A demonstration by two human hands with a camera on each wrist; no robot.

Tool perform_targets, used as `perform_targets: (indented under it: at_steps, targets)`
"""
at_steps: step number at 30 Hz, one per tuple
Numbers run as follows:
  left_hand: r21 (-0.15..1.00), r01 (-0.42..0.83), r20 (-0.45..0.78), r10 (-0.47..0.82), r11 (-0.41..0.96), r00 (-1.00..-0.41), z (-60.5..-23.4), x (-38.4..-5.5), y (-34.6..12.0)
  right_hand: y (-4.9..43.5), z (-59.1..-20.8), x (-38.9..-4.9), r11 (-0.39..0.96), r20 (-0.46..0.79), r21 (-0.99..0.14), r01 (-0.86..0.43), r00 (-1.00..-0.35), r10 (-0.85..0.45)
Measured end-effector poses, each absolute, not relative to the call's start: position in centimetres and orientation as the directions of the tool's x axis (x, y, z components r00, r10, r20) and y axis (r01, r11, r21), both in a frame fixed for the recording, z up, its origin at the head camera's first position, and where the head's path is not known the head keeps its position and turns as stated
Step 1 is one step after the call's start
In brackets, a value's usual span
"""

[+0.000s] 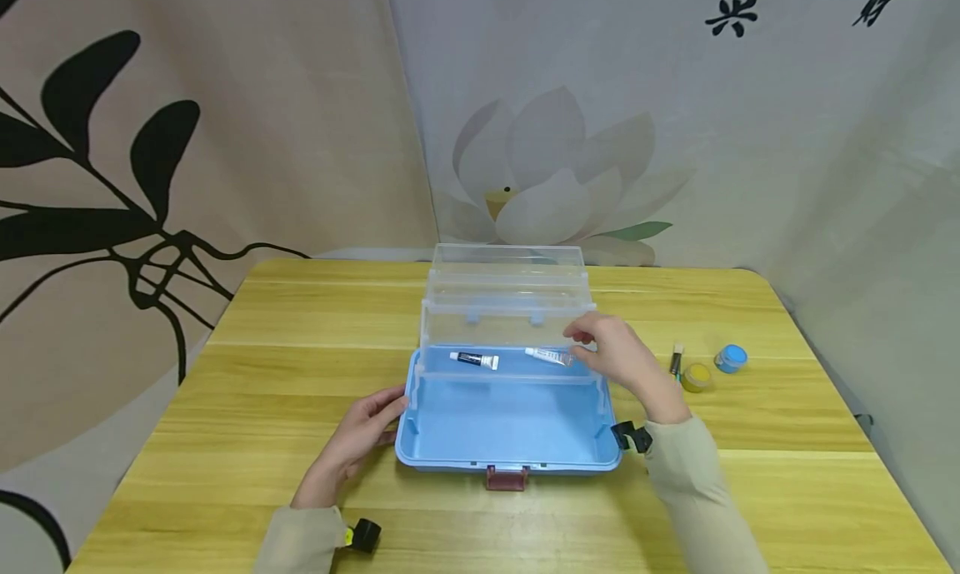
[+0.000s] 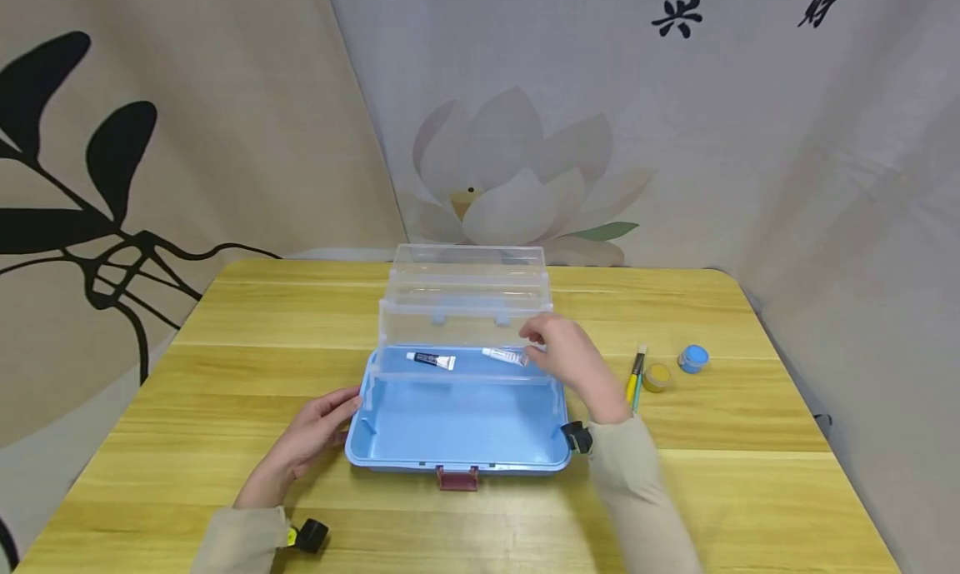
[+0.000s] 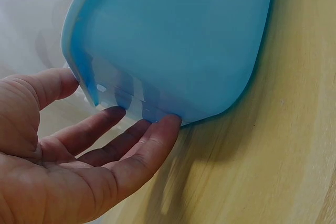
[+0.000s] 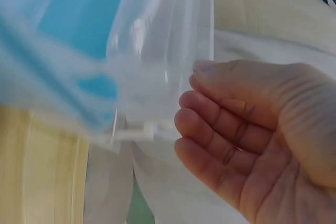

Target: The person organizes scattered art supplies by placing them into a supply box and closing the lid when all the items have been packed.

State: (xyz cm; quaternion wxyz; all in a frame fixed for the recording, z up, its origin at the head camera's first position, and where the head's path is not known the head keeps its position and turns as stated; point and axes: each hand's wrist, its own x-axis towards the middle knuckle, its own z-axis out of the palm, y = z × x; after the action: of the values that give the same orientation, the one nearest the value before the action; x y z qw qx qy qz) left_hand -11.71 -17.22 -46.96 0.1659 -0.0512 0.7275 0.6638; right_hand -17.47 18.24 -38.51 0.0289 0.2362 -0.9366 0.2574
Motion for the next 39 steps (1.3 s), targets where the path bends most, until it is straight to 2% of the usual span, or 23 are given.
perform_targets:
  at_steps: [6, 10, 22, 39]
  targets:
    - [0.949, -0.298, -0.311, 0.144, 0.106, -0.939, -46.9, -11.6, -17.2, 21.5, -38.6, -16.7, 0.77, 0.25, -0.466, -0.436, -0.9, -0.358]
    - [0.948, -0.3, -0.313, 0.138, 0.109, -0.94, -46.9, -11.6, -17.2, 23.6, -39.1, -16.0, 0.796, 0.25, -0.472, -0.378, -0.924, -0.29]
    - [0.948, -0.298, -0.312, 0.133, 0.115, -0.941, -47.0, -11.6, -17.2, 27.3, -41.5, -14.5, 0.853, 0.12, -0.486, -0.191, -0.981, -0.152]
    - [0.948, -0.297, -0.311, 0.138, 0.112, -0.94, -46.9, -11.7, -17.2, 29.3, -44.3, -13.7, 0.886, -0.024, -0.464, 0.001, -1.0, -0.011]
